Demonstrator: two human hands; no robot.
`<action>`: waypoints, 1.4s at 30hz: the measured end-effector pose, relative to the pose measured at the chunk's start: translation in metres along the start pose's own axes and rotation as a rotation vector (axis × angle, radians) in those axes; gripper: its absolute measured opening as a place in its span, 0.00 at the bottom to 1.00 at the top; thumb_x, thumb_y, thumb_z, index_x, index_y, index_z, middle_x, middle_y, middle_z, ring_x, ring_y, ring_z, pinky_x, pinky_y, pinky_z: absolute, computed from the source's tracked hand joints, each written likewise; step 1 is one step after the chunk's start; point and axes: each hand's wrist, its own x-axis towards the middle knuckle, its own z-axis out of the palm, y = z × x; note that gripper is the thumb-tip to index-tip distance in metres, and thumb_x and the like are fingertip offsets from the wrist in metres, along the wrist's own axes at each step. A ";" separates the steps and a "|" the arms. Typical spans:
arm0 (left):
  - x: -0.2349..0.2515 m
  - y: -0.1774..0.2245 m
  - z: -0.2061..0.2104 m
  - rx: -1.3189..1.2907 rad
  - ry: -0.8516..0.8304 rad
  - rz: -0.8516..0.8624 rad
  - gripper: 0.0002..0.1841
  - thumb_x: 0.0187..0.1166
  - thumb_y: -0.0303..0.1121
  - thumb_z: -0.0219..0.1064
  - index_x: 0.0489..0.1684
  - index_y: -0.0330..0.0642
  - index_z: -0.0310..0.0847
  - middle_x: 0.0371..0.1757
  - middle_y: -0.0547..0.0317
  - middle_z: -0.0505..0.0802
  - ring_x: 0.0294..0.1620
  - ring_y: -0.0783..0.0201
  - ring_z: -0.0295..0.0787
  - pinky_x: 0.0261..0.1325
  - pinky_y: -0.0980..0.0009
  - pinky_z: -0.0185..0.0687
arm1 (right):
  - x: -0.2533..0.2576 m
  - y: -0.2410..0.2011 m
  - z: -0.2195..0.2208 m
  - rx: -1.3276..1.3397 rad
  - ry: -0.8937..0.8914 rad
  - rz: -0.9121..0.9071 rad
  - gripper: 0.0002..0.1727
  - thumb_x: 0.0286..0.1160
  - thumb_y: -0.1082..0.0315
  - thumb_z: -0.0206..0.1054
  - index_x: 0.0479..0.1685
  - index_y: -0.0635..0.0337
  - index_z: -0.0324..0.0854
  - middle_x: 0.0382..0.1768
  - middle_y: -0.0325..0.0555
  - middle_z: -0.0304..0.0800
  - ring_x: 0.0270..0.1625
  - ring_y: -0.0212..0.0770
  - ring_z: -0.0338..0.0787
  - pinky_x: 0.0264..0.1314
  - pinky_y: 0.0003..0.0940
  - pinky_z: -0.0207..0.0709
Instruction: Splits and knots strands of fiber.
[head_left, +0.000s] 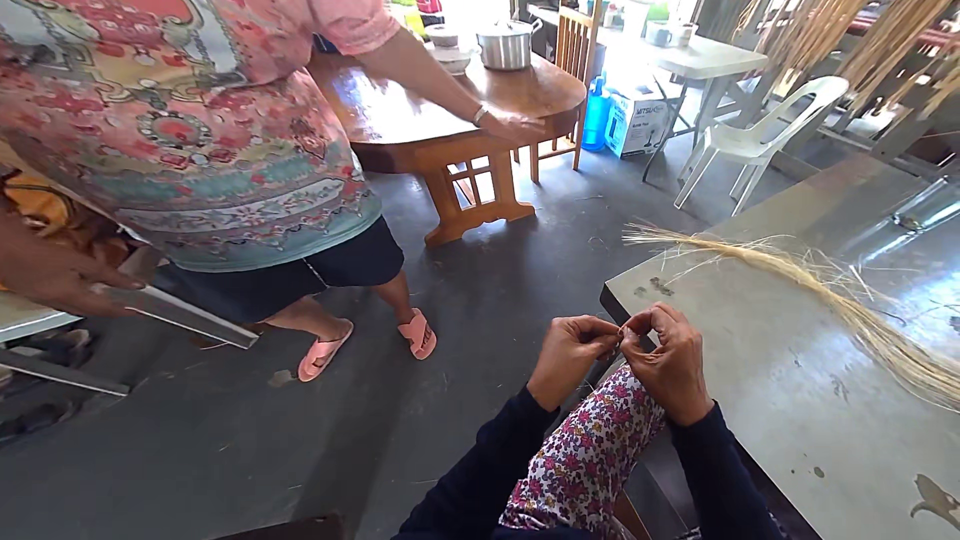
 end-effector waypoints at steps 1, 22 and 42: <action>0.000 0.000 0.001 -0.005 0.002 -0.005 0.06 0.75 0.16 0.67 0.37 0.33 0.90 0.30 0.66 0.92 0.30 0.77 0.88 0.41 0.79 0.87 | 0.000 0.001 -0.001 0.008 0.013 0.005 0.07 0.63 0.67 0.68 0.27 0.60 0.89 0.27 0.45 0.90 0.35 0.41 0.88 0.42 0.37 0.77; 0.005 -0.007 0.005 -0.227 -0.029 0.013 0.12 0.73 0.17 0.60 0.27 0.38 0.89 0.18 0.70 0.85 0.12 0.85 0.65 0.17 0.88 0.58 | -0.003 0.011 0.004 0.351 0.108 0.127 0.01 0.60 0.73 0.70 0.29 0.59 0.85 0.32 0.36 0.88 0.39 0.23 0.87 0.47 0.21 0.81; 0.005 -0.015 0.009 0.019 0.073 0.101 0.07 0.73 0.20 0.69 0.27 0.40 0.90 0.17 0.73 0.85 0.15 0.84 0.70 0.21 0.85 0.66 | -0.009 0.020 0.005 0.393 0.110 0.182 0.01 0.61 0.72 0.69 0.29 0.57 0.84 0.34 0.35 0.89 0.41 0.25 0.89 0.49 0.24 0.85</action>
